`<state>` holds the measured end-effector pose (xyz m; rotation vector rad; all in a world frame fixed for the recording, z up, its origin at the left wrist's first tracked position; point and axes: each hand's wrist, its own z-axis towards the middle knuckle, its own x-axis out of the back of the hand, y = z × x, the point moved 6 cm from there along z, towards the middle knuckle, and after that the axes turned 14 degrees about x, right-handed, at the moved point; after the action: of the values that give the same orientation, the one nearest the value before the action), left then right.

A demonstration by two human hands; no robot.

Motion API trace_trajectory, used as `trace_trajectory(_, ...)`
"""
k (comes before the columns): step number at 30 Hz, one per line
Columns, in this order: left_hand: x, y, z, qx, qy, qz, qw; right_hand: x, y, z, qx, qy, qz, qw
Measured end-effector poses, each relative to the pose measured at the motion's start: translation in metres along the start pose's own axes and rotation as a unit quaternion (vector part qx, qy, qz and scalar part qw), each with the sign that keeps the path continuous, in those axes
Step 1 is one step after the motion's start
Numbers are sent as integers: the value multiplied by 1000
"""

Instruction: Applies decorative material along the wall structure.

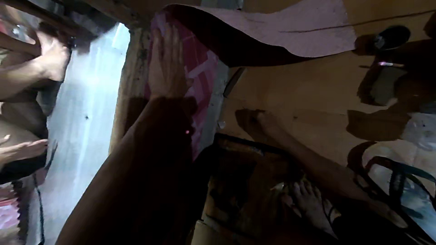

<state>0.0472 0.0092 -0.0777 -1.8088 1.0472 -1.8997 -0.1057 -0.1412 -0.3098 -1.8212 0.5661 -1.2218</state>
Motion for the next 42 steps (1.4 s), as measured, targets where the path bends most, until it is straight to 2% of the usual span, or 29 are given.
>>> trace_trajectory(3, 5, 4, -6, 21, -13, 7, 1000, -22, -21, 7, -13, -49, -49, 997)
trace_trajectory(5, 13, 6, -13, 38, -6, 66, 997, -36, -25, 18, 19, -41, -42, 998)
trace_trajectory(7, 18, 0, -12, 13, 7, 73, 997, -35, -33, 28, 38, -19, -44, 998)
trace_trajectory(11, 25, -9, -1, -11, -7, 56, 998, -38, -40, 33, 32, -32, -74, 996)
trace_trajectory(14, 34, -21, 10, -99, 72, 44, 991, -14, -56, 30, 5, -23, -64, 998)
trace_trajectory(16, 39, -27, 21, -150, 72, 83, 983, 5, -63, 35, 13, -6, -3, 1000)
trace_trajectory(19, 59, -36, 34, -207, 57, 82, 973, 42, -80, 49, 50, 15, 168, 984)
trace_trajectory(23, 77, -43, 50, -239, 52, 94, 965, 72, -106, 77, 112, 67, 373, 919)
trace_trajectory(27, 86, -47, 60, -242, 37, 128, 961, 103, -141, 94, 129, 115, 456, 873)
trace_trajectory(31, 96, -53, 68, -212, 56, 129, 967, 126, -165, 113, 178, 151, 386, 892)
trace_trajectory(35, 101, -53, 72, -189, 41, 100, 976, 144, -184, 120, 238, 240, 301, 892)
trace_trajectory(42, 104, -53, 81, -163, 0, 93, 982, 161, -206, 117, 242, 291, 142, 915)
